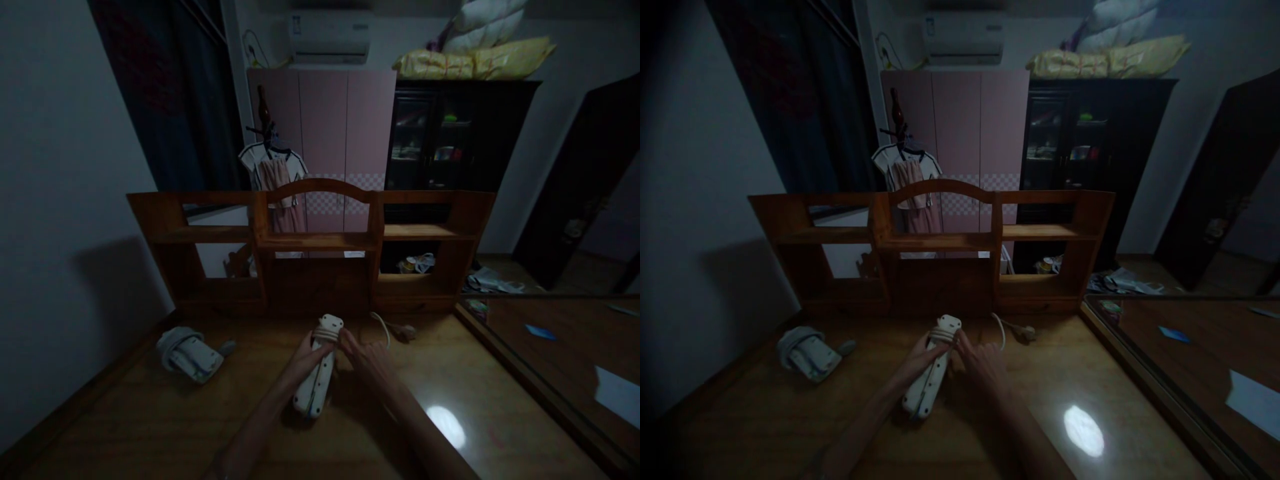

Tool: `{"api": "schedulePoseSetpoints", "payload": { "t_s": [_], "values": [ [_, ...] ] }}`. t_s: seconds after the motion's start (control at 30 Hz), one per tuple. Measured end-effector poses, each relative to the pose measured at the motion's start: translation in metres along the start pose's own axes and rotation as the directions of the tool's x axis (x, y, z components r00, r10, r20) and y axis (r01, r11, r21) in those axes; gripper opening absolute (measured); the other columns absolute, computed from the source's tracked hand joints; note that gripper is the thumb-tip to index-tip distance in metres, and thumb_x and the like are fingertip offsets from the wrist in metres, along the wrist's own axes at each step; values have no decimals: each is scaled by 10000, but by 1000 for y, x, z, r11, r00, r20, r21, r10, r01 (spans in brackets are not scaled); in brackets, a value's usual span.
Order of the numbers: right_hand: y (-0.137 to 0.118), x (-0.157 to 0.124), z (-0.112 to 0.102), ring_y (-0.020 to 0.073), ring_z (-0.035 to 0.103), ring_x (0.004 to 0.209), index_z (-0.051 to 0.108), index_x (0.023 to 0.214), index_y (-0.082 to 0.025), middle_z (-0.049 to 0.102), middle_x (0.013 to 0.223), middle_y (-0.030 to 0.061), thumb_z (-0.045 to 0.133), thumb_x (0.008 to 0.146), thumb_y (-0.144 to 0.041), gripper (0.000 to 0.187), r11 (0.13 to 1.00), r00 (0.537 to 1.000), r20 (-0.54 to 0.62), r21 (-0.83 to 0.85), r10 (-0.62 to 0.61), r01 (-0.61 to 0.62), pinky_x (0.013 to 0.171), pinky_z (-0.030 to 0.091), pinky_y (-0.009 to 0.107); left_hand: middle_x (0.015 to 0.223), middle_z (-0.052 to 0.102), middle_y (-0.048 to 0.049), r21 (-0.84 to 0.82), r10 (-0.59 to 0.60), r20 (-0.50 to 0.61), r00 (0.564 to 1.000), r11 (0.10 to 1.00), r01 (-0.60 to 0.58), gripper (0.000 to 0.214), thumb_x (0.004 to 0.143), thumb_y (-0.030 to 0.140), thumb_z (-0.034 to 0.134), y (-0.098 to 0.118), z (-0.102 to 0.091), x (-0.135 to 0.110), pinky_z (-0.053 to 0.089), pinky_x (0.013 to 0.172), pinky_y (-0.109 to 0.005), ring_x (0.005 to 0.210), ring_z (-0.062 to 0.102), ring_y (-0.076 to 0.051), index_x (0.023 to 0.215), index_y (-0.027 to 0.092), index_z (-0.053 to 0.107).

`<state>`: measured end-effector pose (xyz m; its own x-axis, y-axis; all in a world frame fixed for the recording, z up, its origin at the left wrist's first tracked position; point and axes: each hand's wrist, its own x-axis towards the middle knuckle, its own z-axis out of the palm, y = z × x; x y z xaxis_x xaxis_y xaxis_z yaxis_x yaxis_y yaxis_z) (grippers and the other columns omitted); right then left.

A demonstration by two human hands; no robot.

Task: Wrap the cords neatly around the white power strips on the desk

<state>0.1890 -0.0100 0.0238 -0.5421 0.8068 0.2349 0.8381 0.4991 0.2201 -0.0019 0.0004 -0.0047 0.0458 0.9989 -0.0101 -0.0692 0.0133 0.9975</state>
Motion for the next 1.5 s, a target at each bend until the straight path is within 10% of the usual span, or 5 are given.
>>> {"api": "schedulePoseSetpoints", "payload": {
  "t_s": [0.5, 1.1, 1.5],
  "values": [
    [9, -3, -4, 139, 597, 501, 426, 1380, -250, 676, 619, 45, 391, 942, -236, 439, 985, 962, -233, 123, 144, -118, 512, 296, 242, 1137, 656, -138, 6, 91, 100, 991, 996, -92, 733, 588, 348, 821, 8, 8, -14, 497, 856, -336, 1011, 637, -257, 1208, 163, 477],
    [9, -9, 3, 146, 576, 488, 507, 1334, -260, 664, 602, 59, 377, 961, -313, 398, 978, 916, -358, 156, 184, -135, 500, 309, 243, 1014, 690, -160, -85, -35, 305, 952, 994, 63, 503, 692, 371, 748, 26, 3, -27, 551, 699, -343, 796, 694, -244, 1089, 120, 568],
    [10, -7, 4, 143, 586, 519, 479, 1350, -266, 685, 676, 58, 331, 962, -265, 415, 952, 916, -308, 245, 256, -183, 511, 308, 234, 989, 684, -89, 57, 110, 8, 994, 992, -111, 881, 725, 406, 709, 15, 26, -30, 533, 643, -305, 733, 693, -214, 1405, 244, 173]
  ]
}}
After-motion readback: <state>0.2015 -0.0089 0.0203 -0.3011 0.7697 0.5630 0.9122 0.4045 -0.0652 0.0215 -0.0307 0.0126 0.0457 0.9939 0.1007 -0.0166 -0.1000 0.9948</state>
